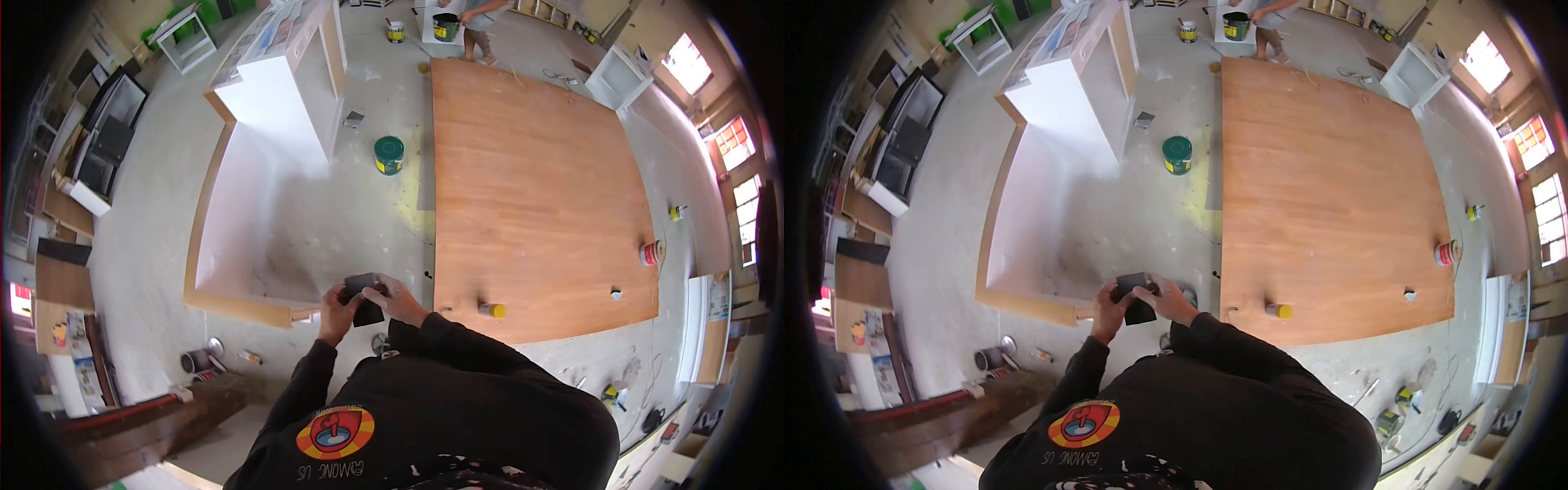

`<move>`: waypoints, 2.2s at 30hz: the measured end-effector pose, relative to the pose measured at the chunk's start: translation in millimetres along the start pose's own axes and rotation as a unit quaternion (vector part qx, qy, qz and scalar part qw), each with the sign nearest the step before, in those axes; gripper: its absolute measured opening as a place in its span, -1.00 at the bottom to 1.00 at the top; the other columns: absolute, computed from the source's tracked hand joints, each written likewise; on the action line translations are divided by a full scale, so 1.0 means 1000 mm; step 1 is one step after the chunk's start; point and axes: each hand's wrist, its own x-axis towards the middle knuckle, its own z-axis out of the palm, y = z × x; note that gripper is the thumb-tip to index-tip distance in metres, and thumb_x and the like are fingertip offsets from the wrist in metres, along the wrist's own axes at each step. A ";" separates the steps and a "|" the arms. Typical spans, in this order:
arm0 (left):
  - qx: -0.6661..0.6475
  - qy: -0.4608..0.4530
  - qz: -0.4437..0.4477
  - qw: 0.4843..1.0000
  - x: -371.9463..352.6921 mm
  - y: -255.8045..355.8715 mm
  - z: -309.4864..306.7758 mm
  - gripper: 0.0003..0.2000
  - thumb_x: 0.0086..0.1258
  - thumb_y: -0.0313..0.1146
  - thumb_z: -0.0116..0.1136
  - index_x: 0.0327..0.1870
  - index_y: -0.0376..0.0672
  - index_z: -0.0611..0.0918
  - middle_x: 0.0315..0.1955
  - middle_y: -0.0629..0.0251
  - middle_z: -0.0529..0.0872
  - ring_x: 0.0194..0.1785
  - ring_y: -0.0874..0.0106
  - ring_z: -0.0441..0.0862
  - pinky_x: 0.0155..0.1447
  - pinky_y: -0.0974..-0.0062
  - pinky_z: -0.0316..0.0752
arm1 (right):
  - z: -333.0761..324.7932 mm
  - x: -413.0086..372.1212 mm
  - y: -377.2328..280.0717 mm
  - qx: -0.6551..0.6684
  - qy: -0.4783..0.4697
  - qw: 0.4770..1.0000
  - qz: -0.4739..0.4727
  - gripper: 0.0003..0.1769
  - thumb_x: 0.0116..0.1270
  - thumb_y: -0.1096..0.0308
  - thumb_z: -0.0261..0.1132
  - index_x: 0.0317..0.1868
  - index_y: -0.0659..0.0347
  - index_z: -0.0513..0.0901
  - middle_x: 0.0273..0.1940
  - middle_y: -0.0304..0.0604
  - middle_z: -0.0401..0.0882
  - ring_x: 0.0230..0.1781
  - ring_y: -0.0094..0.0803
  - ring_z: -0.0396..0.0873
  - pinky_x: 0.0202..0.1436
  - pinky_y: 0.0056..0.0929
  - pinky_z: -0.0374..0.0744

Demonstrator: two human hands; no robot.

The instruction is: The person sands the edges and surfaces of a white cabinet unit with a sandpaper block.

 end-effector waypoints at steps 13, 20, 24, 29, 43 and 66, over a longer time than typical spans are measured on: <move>0.109 -0.007 -0.037 0.993 0.236 0.006 -0.001 -0.74 0.42 -0.42 0.26 0.08 -0.27 0.70 -0.33 0.19 0.80 -0.26 0.54 0.70 -0.10 0.51 0.60 | -0.085 0.191 -0.074 -0.136 0.085 0.986 -0.038 -0.55 0.41 0.27 0.35 0.20 0.34 0.53 -0.10 0.06 0.69 -0.09 -0.30 0.65 0.01 -0.35 0.59; -0.022 -0.031 -0.100 0.994 0.345 0.029 -0.018 -0.75 0.42 -0.54 0.22 0.08 -0.30 0.70 -0.23 0.25 0.79 -0.16 0.57 0.68 -0.06 0.58 0.59 | -0.116 0.302 -0.115 -0.113 0.041 0.993 0.000 -0.49 0.37 0.30 0.34 0.26 0.32 0.47 -0.07 0.05 0.68 -0.10 -0.27 0.66 0.00 -0.33 0.59; 0.079 -0.048 -0.075 0.993 0.407 0.023 -0.034 -0.77 0.45 -0.51 0.18 0.08 -0.29 0.70 -0.20 0.29 0.79 -0.16 0.57 0.68 -0.07 0.58 0.58 | -0.121 0.356 -0.118 -0.124 0.040 0.991 0.009 -0.51 0.43 0.35 0.31 0.29 0.33 0.46 -0.01 -0.01 0.63 -0.08 -0.41 0.61 0.01 -0.39 0.58; 0.051 -0.108 -0.089 0.989 0.499 0.023 -0.058 -0.76 0.44 -0.49 0.18 0.08 -0.27 0.71 -0.33 0.22 0.79 -0.27 0.58 0.65 -0.13 0.54 0.55 | -0.129 0.431 -0.133 -0.144 0.091 0.982 0.078 -0.52 0.48 0.23 0.30 0.28 0.34 0.48 -0.18 -0.07 0.70 -0.18 -0.45 0.64 -0.08 -0.46 0.60; 0.090 -0.188 -0.043 0.977 0.621 0.056 -0.141 -0.79 0.44 -0.55 0.18 0.04 -0.27 0.73 -0.25 0.22 0.81 -0.23 0.55 0.70 -0.10 0.53 0.59 | -0.106 0.541 -0.199 -0.178 0.059 0.979 0.077 -0.58 0.37 0.23 0.36 0.11 0.33 0.58 -0.34 0.08 0.74 -0.35 -0.16 0.74 -0.23 -0.27 0.63; -0.011 -0.005 -0.128 0.992 0.700 0.041 -0.073 -0.82 0.47 -0.50 0.18 0.01 -0.29 0.71 -0.24 0.30 0.77 -0.20 0.57 0.66 -0.07 0.55 0.58 | -0.184 0.642 -0.209 -0.063 0.042 0.990 0.115 -0.70 0.43 0.26 0.36 -0.09 0.39 0.61 -0.40 -0.23 0.58 -0.35 -0.61 0.49 -0.27 -0.48 0.48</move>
